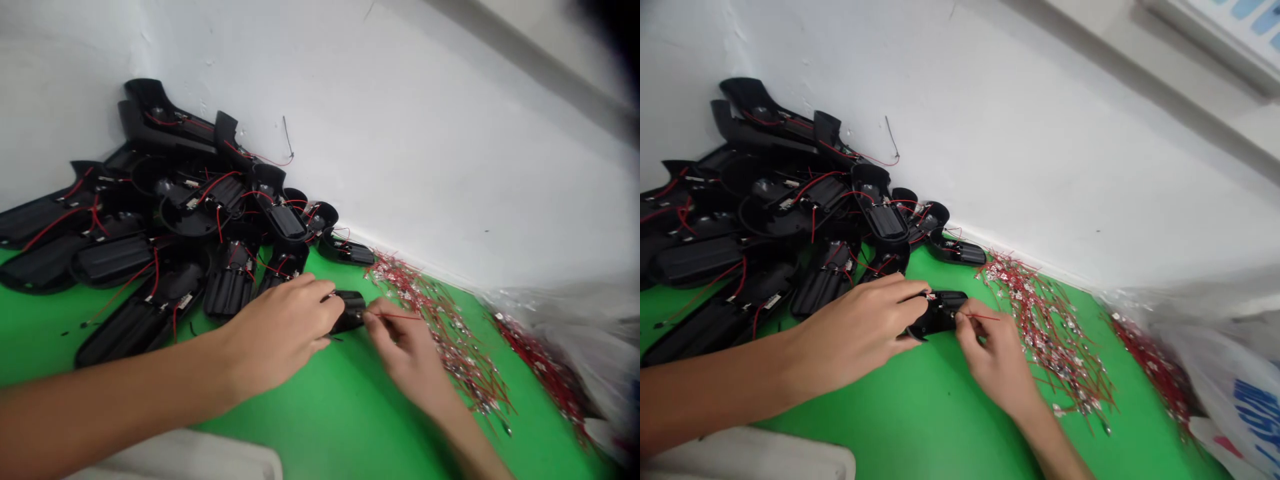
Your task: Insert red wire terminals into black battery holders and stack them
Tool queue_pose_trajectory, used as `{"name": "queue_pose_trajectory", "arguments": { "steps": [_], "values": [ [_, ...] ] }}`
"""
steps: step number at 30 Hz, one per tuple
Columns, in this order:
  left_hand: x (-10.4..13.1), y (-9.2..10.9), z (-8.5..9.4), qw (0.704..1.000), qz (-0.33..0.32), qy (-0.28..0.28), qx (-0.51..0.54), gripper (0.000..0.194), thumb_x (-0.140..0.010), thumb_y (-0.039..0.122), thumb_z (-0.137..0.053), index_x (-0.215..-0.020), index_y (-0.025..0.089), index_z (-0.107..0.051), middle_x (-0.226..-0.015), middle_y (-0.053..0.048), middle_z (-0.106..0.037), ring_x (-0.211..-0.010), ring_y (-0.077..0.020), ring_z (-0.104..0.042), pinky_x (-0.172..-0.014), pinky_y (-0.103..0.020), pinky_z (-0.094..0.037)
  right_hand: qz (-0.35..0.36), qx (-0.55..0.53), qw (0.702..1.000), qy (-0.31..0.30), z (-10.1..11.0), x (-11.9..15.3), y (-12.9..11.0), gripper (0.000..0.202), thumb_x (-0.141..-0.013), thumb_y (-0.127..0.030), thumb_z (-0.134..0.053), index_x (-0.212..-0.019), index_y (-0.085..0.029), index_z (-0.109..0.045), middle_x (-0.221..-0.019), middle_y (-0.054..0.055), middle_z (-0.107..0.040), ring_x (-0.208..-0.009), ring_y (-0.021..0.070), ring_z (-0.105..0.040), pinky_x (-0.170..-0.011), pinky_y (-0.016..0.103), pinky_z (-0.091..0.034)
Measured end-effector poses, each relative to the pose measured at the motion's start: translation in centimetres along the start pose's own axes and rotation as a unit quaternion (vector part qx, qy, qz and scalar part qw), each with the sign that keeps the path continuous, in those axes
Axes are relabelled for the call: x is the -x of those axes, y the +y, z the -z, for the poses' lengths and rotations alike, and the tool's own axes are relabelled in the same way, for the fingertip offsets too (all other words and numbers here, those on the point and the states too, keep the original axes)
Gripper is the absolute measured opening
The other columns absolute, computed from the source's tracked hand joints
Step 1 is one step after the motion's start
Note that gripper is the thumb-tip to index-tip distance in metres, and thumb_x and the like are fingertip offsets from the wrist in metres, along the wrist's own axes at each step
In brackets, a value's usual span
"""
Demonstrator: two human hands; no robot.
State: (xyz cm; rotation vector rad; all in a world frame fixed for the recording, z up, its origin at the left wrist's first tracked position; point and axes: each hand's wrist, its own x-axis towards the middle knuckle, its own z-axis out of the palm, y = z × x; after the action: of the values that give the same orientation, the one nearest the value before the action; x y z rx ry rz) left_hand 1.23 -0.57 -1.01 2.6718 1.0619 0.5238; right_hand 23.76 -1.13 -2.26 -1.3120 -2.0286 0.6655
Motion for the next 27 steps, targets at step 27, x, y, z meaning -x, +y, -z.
{"name": "queue_pose_trajectory", "arguments": {
  "steps": [27],
  "values": [
    [0.2,0.5,-0.4,1.000,-0.013,0.004,-0.013,0.022,-0.089,0.024,-0.076,-0.102,0.016,-0.059,-0.116,-0.008,-0.065,-0.110,-0.0281,-0.061,-0.093,-0.041,-0.054,0.001,0.084,0.994,-0.065,-0.5,0.1,-0.7,0.026,-0.097,-0.023,-0.044,-0.070,-0.021,-0.044,-0.059,-0.004,-0.042,-0.052,0.0116,-0.039,-0.050,0.026,-0.026]
  ]
}}
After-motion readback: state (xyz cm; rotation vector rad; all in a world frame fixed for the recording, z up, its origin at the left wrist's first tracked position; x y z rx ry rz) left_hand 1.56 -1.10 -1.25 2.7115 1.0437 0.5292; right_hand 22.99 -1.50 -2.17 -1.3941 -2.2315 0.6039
